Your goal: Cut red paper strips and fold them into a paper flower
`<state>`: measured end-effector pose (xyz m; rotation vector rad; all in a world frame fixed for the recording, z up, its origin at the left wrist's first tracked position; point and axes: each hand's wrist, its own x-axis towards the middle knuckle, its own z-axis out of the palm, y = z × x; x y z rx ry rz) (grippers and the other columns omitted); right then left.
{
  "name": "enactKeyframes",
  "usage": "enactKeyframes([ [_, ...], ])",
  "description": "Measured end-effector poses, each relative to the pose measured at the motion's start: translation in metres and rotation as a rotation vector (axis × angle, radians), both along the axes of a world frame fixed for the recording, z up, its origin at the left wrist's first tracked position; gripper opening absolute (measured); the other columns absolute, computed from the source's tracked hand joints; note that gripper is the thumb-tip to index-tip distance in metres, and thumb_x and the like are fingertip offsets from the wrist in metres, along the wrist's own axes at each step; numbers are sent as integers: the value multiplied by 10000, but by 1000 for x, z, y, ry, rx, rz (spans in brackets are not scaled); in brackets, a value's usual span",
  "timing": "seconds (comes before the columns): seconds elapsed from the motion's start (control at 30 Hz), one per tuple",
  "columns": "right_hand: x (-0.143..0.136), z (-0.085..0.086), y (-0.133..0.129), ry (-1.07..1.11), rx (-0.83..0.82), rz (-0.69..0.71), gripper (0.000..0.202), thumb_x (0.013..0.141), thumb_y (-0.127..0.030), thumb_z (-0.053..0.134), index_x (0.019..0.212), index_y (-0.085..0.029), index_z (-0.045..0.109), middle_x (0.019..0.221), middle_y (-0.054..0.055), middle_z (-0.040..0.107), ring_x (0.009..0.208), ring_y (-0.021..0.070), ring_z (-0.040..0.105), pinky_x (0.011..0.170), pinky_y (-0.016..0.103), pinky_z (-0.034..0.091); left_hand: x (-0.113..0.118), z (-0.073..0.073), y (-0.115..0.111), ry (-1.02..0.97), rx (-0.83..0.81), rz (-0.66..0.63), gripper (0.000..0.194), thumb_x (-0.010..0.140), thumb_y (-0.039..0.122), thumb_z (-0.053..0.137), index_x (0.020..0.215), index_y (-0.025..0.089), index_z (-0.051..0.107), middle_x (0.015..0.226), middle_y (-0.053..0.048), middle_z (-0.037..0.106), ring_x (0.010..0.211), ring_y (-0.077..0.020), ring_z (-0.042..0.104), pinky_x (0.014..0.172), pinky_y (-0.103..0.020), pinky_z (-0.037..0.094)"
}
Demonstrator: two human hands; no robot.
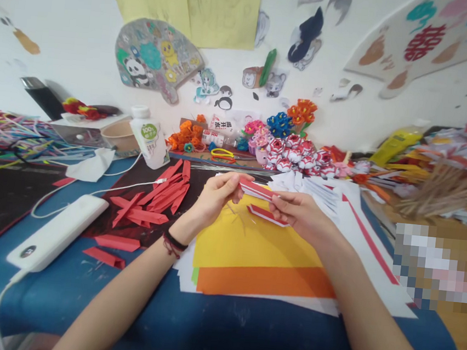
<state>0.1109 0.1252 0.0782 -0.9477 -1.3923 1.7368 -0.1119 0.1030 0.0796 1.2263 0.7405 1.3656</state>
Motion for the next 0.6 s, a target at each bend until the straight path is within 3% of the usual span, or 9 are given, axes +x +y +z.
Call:
enactKeyframes([
  [0.17, -4, 3, -4, -11, 14, 96, 352, 801, -474, 765, 850, -126, 753, 618, 10, 616, 502, 50, 463, 474, 204, 304, -3, -3, 4, 13, 40, 144, 383, 851, 516, 700, 908, 143, 764, 591, 17, 556, 549, -75, 454, 563, -211, 344],
  [0.3, -9, 9, -10, -33, 43, 119, 478, 800, -457, 769, 1152, -136, 724, 692, 19, 641, 572, 79, 526, 489, 216, 307, -3, -5, 4, 33, 56, 146, 379, 844, 509, 709, 896, 137, 764, 583, 13, 563, 547, -80, 459, 560, -215, 344],
  [0.5, -6, 8, -8, -29, 106, 139, 559, 834, -425, 744, 1306, -138, 659, 575, -23, 535, 563, 90, 477, 482, 225, 256, -3, -10, 8, 26, 56, 189, 383, 835, 514, 718, 885, 137, 763, 578, 14, 566, 537, -75, 454, 557, -213, 347],
  [0.6, -1, 6, -5, 1, 120, 181, 555, 840, -427, 739, 1318, -157, 656, 764, 41, 653, 585, 79, 484, 475, 225, 249, -4, -10, 9, -44, 7, 202, 402, 789, 533, 756, 861, 138, 756, 570, 21, 551, 527, -70, 443, 541, -206, 341],
])
